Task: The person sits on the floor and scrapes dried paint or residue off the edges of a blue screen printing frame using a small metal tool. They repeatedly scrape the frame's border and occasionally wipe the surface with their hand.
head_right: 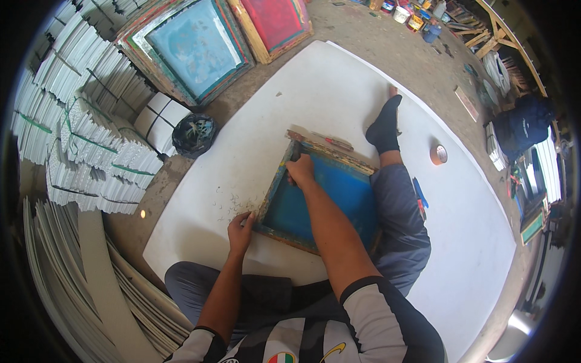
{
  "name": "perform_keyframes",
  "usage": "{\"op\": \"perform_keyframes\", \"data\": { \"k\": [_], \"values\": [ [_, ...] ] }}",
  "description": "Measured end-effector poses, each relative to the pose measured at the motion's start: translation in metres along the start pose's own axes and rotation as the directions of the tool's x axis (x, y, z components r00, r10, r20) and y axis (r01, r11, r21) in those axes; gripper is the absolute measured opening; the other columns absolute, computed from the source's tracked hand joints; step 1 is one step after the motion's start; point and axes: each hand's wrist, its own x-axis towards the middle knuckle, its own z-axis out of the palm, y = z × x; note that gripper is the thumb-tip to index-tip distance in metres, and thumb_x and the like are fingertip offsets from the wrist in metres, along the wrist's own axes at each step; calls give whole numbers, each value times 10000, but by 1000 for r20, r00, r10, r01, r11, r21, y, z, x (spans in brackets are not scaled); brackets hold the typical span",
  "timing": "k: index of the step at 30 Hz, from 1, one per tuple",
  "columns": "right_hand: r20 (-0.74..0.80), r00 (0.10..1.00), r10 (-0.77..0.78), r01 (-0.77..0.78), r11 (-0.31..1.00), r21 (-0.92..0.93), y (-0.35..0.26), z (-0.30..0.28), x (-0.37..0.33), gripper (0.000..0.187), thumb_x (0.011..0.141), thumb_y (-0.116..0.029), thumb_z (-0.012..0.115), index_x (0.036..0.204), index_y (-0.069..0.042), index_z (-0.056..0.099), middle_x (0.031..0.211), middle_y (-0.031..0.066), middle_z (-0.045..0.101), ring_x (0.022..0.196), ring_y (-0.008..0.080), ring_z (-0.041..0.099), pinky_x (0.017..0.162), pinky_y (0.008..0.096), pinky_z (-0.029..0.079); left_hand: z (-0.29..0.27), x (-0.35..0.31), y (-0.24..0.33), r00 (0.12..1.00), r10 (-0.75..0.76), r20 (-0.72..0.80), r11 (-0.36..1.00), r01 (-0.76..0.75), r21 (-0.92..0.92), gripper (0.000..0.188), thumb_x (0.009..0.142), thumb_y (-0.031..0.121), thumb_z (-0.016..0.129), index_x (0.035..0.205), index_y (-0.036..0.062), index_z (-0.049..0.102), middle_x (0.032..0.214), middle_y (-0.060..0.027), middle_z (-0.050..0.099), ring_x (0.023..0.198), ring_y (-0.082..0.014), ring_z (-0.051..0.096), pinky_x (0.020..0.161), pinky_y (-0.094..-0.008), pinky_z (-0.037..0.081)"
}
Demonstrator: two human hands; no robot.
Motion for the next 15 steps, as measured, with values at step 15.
{"op": "perform_keyframes", "data": {
  "k": [15],
  "values": [
    [46,925,-378,325,721,-612,-1,-5,-32,373,820,-195,699,1118,25,656,883,243,731,844,452,708,761,572,561,-3,-2,-9,999,35,-24,999,-36,-14,394,957,350,732,1103,-15,770,1061,-214,760,1028,-342,734,912,-400,545]
  ]
}}
